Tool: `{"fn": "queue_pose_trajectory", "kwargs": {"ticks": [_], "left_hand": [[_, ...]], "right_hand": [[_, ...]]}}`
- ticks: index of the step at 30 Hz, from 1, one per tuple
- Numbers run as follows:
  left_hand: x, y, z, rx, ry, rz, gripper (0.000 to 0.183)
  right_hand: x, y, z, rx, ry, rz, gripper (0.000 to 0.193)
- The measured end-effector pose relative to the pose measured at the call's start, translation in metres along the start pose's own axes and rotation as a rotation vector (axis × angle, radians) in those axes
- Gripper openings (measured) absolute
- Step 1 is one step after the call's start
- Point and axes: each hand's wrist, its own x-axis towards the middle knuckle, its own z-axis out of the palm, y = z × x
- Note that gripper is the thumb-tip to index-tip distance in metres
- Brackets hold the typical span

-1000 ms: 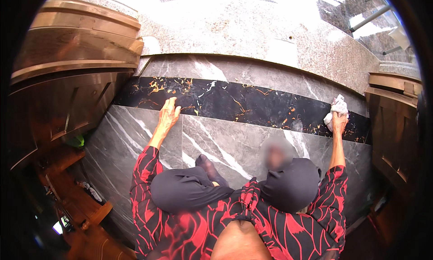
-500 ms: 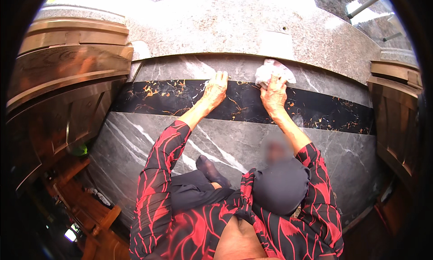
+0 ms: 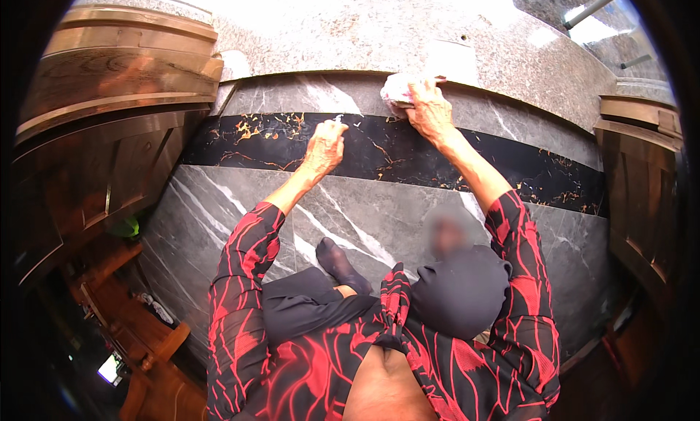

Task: The person wipes a dark strip on the marble floor by hand with a cloth, then picks up the cloth, walks to a red bucket, and rinses the cloth in the water.

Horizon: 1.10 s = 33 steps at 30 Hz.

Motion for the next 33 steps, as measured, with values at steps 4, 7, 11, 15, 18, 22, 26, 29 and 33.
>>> {"fn": "queue_pose_trajectory", "kwargs": {"ticks": [4,7,11,15,18,22,26,29,33], "left_hand": [[-0.018,-0.032,-0.015,-0.068,0.075,-0.148,0.020],[-0.004,-0.028,-0.010,-0.067,0.068,-0.132,0.018],[-0.010,-0.018,-0.006,-0.110,-0.015,-0.161,0.020],[-0.018,-0.012,0.001,-0.139,0.033,-0.029,0.021],[-0.032,-0.013,-0.003,-0.157,-0.027,-0.087,0.021],[-0.031,-0.017,0.003,-0.209,-0.088,-0.153,0.019],[-0.021,0.002,0.007,-0.289,-0.152,-0.175,0.018],[-0.025,0.006,0.007,-0.307,-0.208,-0.173,0.018],[-0.026,0.016,0.003,-0.328,-0.260,-0.133,0.020]], "right_hand": [[0.001,-0.011,0.032,-0.075,0.007,-0.197,0.049],[-0.031,-0.007,0.021,-0.161,-0.025,-0.218,0.049],[-0.067,-0.003,0.020,0.092,-0.016,-0.043,0.052],[-0.085,0.045,-0.009,0.525,0.216,0.359,0.037],[-0.112,0.084,-0.040,0.257,0.157,0.450,0.043],[-0.142,0.099,-0.027,-0.059,0.108,0.542,0.060],[-0.122,0.057,0.002,-0.056,0.185,0.452,0.067],[-0.101,0.008,0.031,0.007,0.103,0.301,0.066],[-0.089,-0.028,0.034,0.176,-0.093,0.250,0.061]]}}
